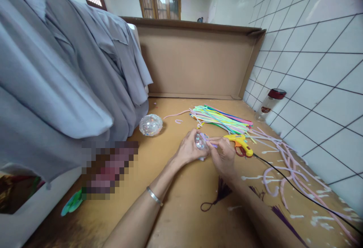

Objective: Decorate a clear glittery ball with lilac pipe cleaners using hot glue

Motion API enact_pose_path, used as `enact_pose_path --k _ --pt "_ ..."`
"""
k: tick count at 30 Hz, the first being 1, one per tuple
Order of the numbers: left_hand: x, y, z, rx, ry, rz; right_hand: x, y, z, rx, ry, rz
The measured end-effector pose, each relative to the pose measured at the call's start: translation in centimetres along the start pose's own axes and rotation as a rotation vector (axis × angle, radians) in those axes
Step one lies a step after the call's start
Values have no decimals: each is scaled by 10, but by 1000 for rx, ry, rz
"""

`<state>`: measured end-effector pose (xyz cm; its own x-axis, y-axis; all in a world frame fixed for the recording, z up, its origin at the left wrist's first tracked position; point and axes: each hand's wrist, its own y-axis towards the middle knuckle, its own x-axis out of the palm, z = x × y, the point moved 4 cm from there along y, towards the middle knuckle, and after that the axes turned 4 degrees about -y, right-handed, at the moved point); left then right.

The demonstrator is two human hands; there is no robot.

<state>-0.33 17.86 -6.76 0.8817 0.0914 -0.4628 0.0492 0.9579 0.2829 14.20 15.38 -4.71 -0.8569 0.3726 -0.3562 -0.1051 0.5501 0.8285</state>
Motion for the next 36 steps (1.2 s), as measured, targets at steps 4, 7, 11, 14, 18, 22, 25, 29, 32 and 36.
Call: enact_pose_path --k 4,7,11,14,18,22,25,29,32,36 --pt "0 0 0 11 -6 12 3 2 0 -9 -69 -43" --pt "0 -1 1 -5 22 16 5 3 6 116 -45 -68" --pt "-1 -1 3 -19 75 14 1 7 18 405 53 -67" --pt "-1 -1 5 35 127 28 0 10 22 589 151 -191" --pt "0 -3 9 168 236 65 5 10 21 732 315 -375" --pt "2 -4 9 247 313 67 11 8 18 798 443 -457" --pt "2 -3 6 240 292 64 11 8 16 852 498 -428" --pt "1 -2 2 220 281 77 8 9 13 922 548 -381" --pt "2 -2 2 235 297 76 8 7 13 973 551 -400" --pt "3 -3 4 246 287 63 13 4 15 936 550 -488"
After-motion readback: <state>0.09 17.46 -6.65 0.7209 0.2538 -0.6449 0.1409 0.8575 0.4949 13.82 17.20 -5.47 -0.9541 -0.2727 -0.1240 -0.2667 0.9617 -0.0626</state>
